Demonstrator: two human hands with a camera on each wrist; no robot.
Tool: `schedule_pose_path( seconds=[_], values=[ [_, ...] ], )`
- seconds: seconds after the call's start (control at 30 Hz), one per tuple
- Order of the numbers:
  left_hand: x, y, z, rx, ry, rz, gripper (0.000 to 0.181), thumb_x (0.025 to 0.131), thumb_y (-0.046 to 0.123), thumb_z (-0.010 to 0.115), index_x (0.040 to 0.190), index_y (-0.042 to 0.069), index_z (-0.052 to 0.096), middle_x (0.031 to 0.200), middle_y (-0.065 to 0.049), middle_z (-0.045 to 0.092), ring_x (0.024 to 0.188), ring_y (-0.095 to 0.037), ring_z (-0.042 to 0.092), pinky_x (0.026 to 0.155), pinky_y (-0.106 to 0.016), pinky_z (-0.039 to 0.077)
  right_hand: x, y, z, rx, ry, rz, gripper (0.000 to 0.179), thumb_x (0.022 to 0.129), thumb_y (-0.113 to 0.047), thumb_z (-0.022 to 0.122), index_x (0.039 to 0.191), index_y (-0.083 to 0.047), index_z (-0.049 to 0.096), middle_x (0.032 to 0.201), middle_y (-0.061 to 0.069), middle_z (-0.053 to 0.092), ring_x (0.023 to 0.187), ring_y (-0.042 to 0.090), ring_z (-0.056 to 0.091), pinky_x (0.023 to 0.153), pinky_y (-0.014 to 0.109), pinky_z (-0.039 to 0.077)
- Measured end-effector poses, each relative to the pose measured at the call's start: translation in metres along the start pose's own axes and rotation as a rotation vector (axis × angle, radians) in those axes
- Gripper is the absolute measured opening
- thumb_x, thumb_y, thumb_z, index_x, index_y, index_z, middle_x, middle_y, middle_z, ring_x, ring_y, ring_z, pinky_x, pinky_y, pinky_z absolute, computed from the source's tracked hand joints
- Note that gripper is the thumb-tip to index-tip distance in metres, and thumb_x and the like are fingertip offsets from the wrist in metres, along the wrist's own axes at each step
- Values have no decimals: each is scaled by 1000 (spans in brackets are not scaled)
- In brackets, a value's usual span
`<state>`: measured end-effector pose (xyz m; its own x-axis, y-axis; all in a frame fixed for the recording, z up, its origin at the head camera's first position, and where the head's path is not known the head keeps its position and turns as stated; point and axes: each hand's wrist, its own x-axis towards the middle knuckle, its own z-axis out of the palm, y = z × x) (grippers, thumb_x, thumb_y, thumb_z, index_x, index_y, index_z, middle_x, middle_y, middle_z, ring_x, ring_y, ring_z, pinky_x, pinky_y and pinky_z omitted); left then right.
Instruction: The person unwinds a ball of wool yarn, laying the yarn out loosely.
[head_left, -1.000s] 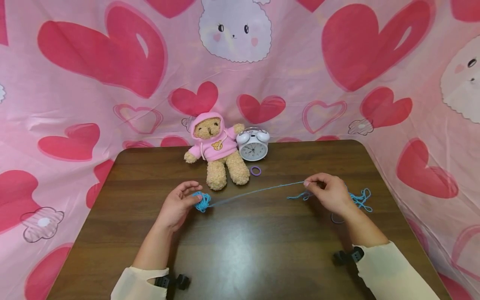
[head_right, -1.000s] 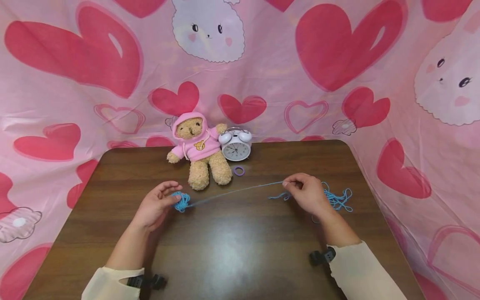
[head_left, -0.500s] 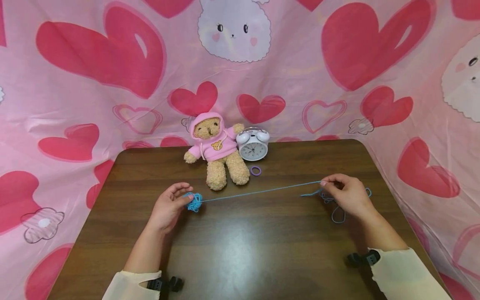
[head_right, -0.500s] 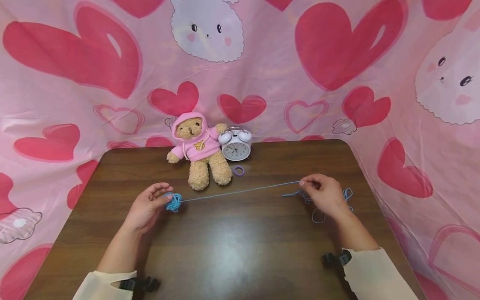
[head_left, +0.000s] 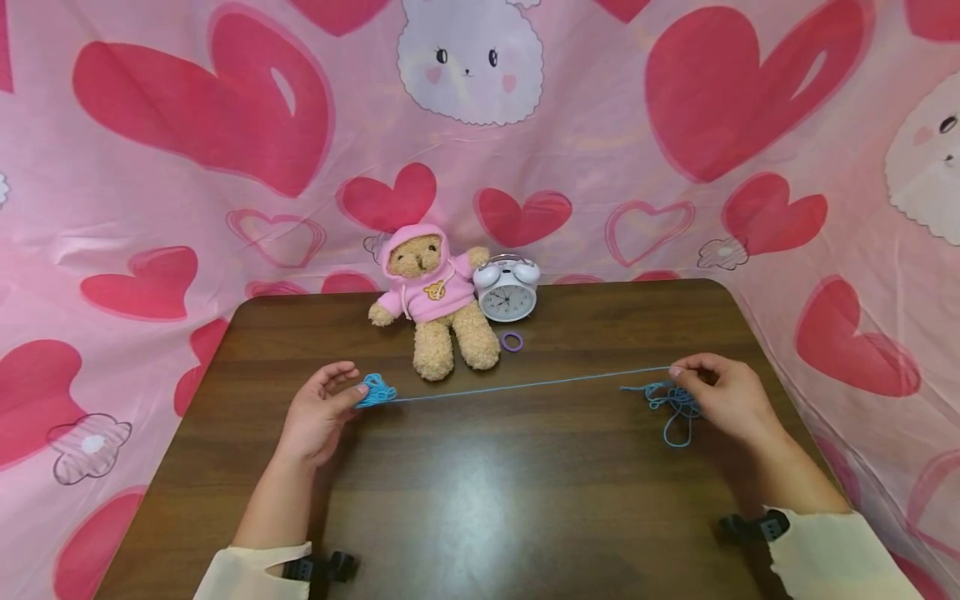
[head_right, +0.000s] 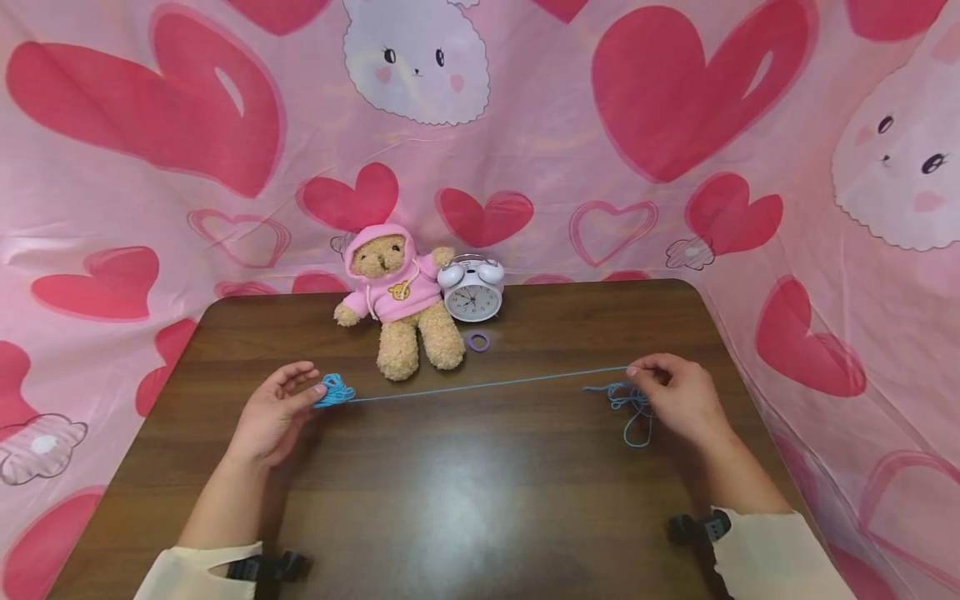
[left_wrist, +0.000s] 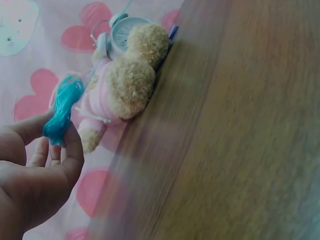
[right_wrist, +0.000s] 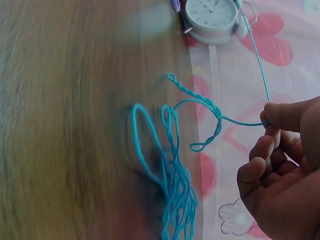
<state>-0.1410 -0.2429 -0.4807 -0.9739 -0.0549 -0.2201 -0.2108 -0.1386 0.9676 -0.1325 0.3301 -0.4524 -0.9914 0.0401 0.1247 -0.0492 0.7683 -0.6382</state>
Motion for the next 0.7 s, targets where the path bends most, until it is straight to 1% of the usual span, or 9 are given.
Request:
schedule_pose_path(
  seconds=[0.1,0.2,0.3,0.4,0.53,0.63,0.7],
  values=[
    [-1,1,-4,-16,6,4,47,96,2,73,136,5,48,134,-10,48,88,-10,61,74,-23,53,-1,6,-4,-9,7,15,28,101,-34,69,107,-8,76,90,7,74,73,7,55,59,22,43],
    [-1,1,-9,-28,10,13,48,96,1,73,136,6,48,134,-10,48,88,-9,61,72,-21,53,-2,13,-9,-14,17,29,30,101,-35,69,107,-7,76,91,9,74,73,6,55,59,22,44],
    [-2,2,-14,-39,15,26,45,96,0,73,134,7,50,132,-9,49,91,-10,62,74,-20,54,-3,21,-14,-14,26,49,32,101,-36,69,108,-5,75,92,10,74,74,4,55,60,21,44],
    [-3,2,-19,-63,25,42,38,97,-5,68,128,12,54,129,-7,52,94,-9,62,77,-19,54,-4,26,-18,-24,27,73,35,101,-38,68,109,-5,75,91,8,73,75,4,54,60,22,44],
    [-4,4,-23,-108,69,66,34,97,-8,65,121,15,59,122,-3,55,96,-8,60,76,-18,52,-5,31,-21,-37,23,90,35,100,-39,69,108,-5,75,87,5,71,74,6,52,58,24,43],
    [-4,6,-25,-146,121,74,31,97,-6,68,118,16,61,117,-2,56,95,-10,57,74,-19,50,-8,34,-23,-42,23,88,34,101,-37,69,107,-4,74,87,6,71,74,6,52,58,24,43],
    [-4,7,-27,-184,137,76,31,97,-6,68,117,16,61,115,0,56,95,-10,56,74,-20,51,-9,36,-24,-46,21,87,33,101,-36,69,107,-4,74,88,9,72,75,7,52,58,23,43]
  ],
)
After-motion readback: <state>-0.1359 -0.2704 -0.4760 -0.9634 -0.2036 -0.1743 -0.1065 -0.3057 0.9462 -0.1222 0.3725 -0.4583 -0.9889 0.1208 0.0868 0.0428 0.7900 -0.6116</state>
